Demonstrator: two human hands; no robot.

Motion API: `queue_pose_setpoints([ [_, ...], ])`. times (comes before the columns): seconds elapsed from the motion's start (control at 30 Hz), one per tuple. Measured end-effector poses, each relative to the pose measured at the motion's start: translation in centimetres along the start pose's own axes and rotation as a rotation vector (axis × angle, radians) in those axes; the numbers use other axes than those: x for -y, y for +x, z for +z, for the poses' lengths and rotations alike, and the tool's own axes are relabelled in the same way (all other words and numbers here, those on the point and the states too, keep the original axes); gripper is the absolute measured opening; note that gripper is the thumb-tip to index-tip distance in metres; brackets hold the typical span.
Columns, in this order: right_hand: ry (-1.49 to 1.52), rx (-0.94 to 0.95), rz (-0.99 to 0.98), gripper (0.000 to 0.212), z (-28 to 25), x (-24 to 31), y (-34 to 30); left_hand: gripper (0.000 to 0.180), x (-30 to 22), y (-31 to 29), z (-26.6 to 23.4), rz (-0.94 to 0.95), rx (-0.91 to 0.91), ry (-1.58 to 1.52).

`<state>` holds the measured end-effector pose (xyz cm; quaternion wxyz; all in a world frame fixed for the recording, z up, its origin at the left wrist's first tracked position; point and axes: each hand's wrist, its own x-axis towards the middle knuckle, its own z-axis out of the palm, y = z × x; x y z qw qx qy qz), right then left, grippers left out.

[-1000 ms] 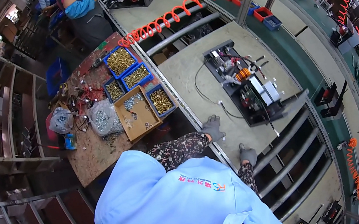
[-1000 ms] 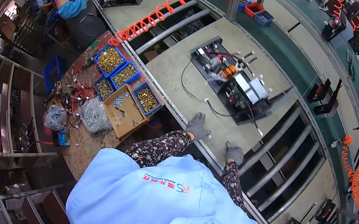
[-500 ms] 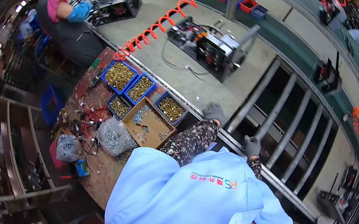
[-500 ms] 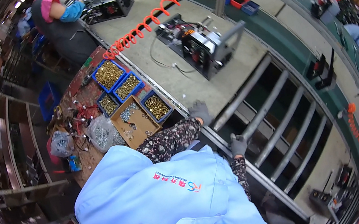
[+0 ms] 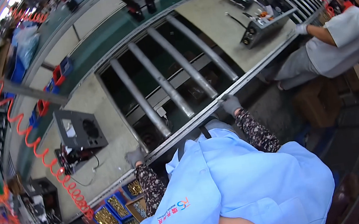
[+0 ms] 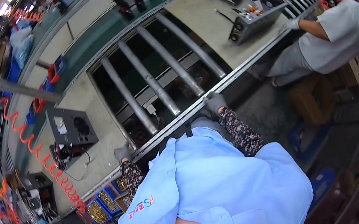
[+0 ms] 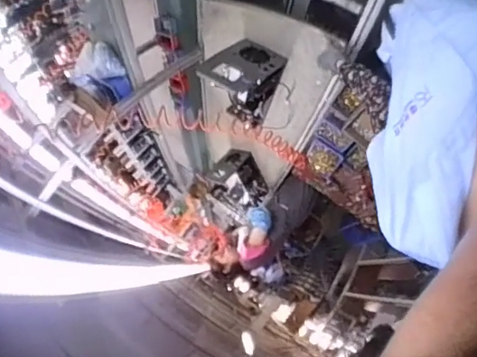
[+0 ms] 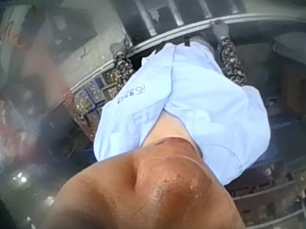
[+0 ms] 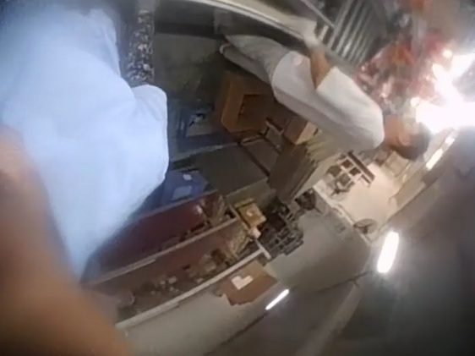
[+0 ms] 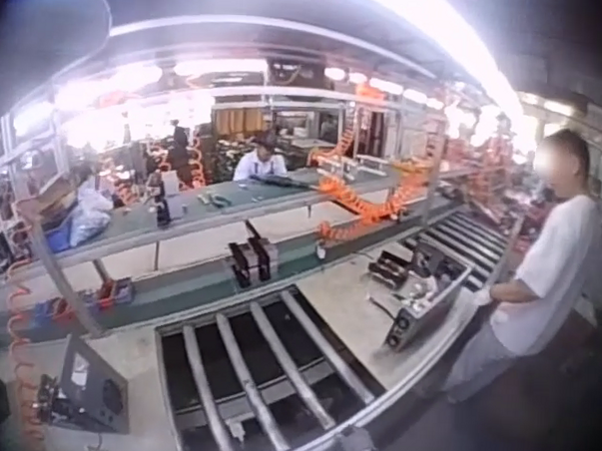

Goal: The person assembles electronic components onto a metal chassis by hand, securing them with screws using a power screwdriver.

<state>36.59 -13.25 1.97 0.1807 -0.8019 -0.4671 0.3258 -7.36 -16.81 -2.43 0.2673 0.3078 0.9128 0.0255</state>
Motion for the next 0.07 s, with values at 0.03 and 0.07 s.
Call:
queue_pose_setpoints([
  [0.03, 0.124, -0.02, -0.006, 0.023, -1.0, -2.3, 1.4, 0.088, 0.6, 0.7, 0.3, -0.035, 0.005, -0.075],
  [0.07, 0.245, -0.036, -0.022, 0.022, -3.0, -3.5, 2.4, 0.092, 1.0, 1.0, -0.5, 0.015, 0.061, -0.103],
])
